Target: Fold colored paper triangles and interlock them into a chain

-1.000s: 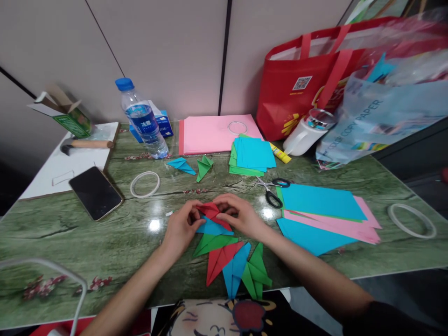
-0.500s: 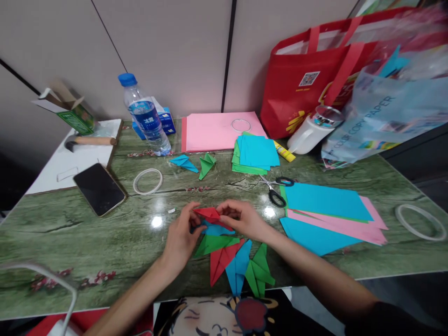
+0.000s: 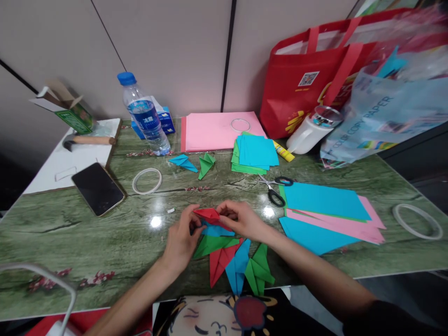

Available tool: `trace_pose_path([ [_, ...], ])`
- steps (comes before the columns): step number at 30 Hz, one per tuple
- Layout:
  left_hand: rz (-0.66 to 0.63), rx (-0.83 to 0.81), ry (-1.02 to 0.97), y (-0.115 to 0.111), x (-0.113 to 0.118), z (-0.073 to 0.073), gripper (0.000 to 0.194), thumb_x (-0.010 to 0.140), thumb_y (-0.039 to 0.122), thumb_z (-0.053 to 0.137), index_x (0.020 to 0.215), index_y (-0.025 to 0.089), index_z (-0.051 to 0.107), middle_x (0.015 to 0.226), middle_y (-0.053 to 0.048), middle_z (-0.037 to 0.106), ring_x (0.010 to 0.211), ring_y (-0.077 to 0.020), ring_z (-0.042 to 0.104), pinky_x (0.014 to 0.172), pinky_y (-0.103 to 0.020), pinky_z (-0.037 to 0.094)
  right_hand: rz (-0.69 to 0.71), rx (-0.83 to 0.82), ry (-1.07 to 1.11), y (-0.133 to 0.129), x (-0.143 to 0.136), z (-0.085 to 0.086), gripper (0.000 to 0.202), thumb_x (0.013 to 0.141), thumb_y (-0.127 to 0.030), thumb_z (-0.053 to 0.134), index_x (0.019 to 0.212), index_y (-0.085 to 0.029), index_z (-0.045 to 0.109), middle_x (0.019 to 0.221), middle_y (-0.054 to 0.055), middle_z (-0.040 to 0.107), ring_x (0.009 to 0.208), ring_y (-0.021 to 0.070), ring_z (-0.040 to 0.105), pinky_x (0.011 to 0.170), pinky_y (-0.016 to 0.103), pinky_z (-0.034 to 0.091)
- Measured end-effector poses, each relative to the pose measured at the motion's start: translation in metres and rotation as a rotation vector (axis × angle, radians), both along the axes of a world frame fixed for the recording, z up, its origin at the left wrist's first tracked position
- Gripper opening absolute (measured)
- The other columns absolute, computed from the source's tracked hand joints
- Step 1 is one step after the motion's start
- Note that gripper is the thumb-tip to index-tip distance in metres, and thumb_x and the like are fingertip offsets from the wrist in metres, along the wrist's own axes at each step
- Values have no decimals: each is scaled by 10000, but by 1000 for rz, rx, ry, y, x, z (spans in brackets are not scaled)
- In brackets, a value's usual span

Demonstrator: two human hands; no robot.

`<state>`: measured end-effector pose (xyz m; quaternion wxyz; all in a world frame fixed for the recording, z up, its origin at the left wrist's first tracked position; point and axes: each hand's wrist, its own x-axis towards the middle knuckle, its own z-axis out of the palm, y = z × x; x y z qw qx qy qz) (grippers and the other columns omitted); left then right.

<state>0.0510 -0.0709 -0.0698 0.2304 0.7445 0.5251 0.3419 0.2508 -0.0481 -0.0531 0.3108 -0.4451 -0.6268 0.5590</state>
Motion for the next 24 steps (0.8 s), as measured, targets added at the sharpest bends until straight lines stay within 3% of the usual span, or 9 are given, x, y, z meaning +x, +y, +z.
trace_pose_path([
  [6, 6, -16, -32, -2, 0, 3, 525, 743, 104, 639, 1197, 243, 415, 732, 61, 570, 663, -103, 592, 645, -217, 483, -20, 5, -7, 0, 1, 0, 83, 779, -218, 557, 845, -168, 566, 742, -4, 587, 596, 90, 538, 517, 190, 422],
  [12, 58, -192, -344, 2, 1, 6, 489, 728, 196, 668, 1155, 225, 431, 804, 24, 607, 744, -129, 628, 722, -282, 528, 8, 38, -21, 0, 3, 4, 59, 767, -176, 550, 820, -165, 572, 757, 5, 624, 655, 106, 587, 583, 207, 466],
  [16, 175, -238, -461, 3, 2, 4, 381, 676, 249, 714, 973, 204, 480, 761, 28, 604, 701, -126, 620, 672, -263, 528, 23, 29, -9, 0, 3, 4, 44, 767, -176, 555, 809, -169, 565, 747, 2, 626, 647, 104, 591, 565, 201, 460],
  [20, 200, -206, -350, 4, -1, 4, 204, 695, 292, 708, 749, 184, 544, 668, 35, 589, 621, -114, 568, 603, -234, 480, 20, 28, -12, 0, 3, 4, 43, 760, -175, 558, 803, -171, 563, 744, -3, 627, 646, 103, 590, 568, 203, 458],
  [24, 139, -144, -229, 7, -4, 9, 186, 751, 315, 669, 637, 178, 612, 643, 17, 611, 598, -118, 549, 573, -234, 437, 10, 0, -25, 1, 2, 2, 47, 756, -189, 565, 800, -173, 561, 701, -18, 611, 586, 91, 555, 526, 195, 429],
])
